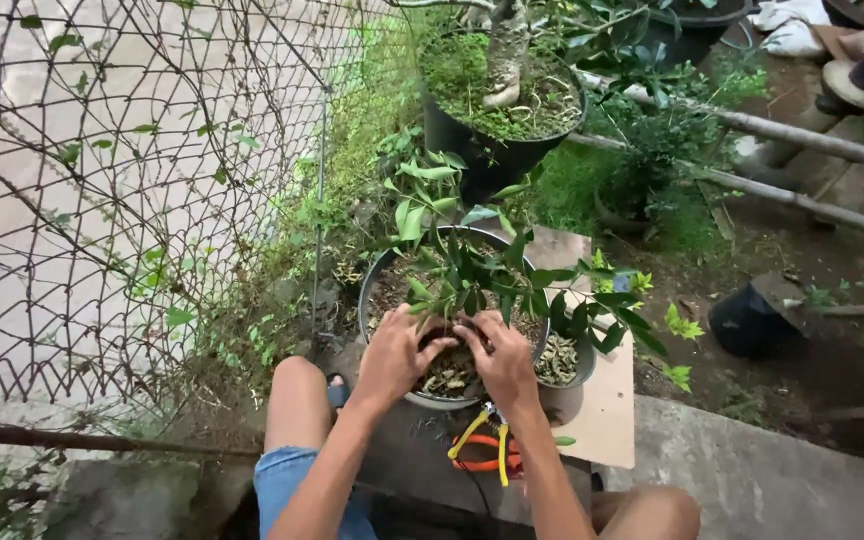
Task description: A person is carefully pruning a small potted plant using their fingers to remove unwanted growth and shape the plant.
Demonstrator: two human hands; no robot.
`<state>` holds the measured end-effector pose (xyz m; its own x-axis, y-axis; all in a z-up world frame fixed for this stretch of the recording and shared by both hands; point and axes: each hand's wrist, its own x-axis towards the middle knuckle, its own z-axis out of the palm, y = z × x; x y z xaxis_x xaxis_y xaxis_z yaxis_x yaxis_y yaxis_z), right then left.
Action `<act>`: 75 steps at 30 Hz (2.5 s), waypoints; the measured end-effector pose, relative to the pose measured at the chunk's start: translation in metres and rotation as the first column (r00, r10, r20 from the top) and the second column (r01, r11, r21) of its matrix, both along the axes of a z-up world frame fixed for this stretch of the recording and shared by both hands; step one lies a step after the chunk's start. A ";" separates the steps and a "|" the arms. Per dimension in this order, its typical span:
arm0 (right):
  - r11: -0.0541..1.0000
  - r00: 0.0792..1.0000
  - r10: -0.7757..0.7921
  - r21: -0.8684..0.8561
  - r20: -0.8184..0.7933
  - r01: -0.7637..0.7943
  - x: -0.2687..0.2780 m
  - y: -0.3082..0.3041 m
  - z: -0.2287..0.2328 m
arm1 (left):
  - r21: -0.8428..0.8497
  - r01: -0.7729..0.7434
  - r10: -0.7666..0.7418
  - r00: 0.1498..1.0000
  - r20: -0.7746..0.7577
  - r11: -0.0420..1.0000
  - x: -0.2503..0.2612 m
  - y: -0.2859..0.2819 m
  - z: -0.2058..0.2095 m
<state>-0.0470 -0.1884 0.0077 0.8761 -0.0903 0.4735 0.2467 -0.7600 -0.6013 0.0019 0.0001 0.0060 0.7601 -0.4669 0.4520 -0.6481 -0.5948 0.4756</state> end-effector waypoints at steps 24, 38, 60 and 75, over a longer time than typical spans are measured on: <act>0.938 0.996 -0.048 0.346 0.070 0.021 -0.029 -0.010 0.053 | -0.005 0.010 -0.010 0.996 0.094 1.000 -0.004 -0.002 0.000; 0.871 0.882 -0.458 -0.142 0.108 0.470 -0.051 -0.180 -0.081 | -0.014 0.015 -0.014 0.996 0.089 1.000 -0.001 -0.002 -0.010; 0.918 0.952 0.036 -0.367 -0.304 -0.152 -0.026 -0.009 0.033 | -0.026 -0.017 0.014 0.994 -0.106 1.000 0.005 0.001 -0.024; 0.971 0.984 0.140 -0.179 -0.110 -0.158 0.010 -0.003 -0.018 | -0.117 -0.109 0.077 0.966 -0.245 0.987 0.008 0.001 -0.040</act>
<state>-0.0369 -0.1912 -0.0105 0.9152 0.1265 0.3827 0.3135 -0.8200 -0.4788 0.0097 0.0012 -0.0343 0.8905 -0.3391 0.3033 -0.4510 -0.5710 0.6860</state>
